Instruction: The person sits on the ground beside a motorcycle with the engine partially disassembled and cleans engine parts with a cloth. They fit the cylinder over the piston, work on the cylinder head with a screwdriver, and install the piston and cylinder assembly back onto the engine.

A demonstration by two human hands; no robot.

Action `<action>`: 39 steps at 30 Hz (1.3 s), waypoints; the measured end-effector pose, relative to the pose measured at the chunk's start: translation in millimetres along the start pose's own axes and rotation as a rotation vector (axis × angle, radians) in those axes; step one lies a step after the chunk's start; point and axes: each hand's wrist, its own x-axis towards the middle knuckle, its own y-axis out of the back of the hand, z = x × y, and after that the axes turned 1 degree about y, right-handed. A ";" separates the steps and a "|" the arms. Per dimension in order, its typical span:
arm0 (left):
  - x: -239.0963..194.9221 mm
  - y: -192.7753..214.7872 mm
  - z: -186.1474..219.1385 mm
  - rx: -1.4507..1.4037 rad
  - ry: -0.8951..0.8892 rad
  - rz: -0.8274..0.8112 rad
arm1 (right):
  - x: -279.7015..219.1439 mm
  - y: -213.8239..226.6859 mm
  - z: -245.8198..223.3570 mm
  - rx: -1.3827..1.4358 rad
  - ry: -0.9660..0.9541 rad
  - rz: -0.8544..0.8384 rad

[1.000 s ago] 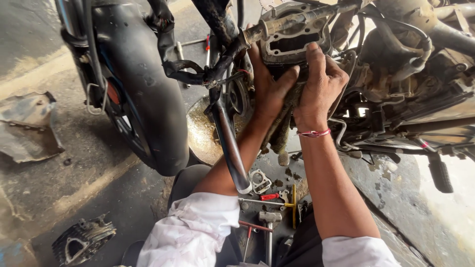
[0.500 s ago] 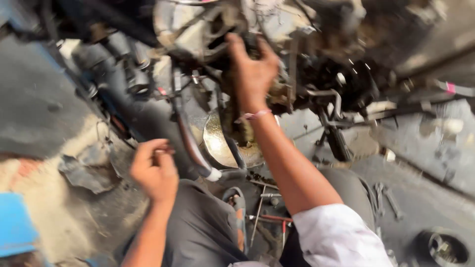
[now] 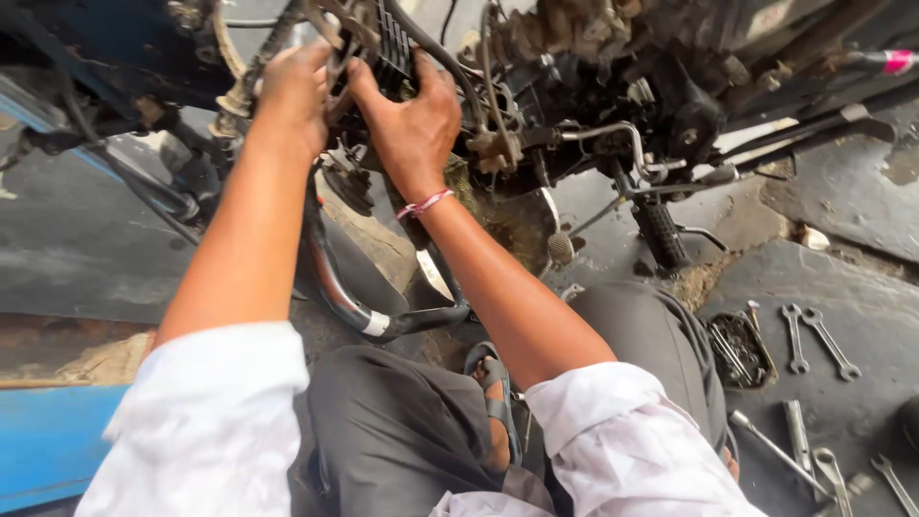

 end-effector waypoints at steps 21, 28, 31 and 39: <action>15.9 4.9 -38.2 -0.480 0.033 -0.332 | 4.1 16.5 -32.1 0.338 -0.220 -0.399; -8.5 16.5 -15.3 -0.366 -0.067 -0.195 | 1.1 2.4 -47.0 0.390 -0.187 -0.441; -11.1 20.3 -18.5 -0.731 -0.027 -0.180 | -1.9 2.0 -46.7 0.250 0.186 -0.325; -85.3 -2.8 25.4 -0.277 -0.311 0.010 | -5.9 18.8 -29.5 0.479 -0.020 -0.529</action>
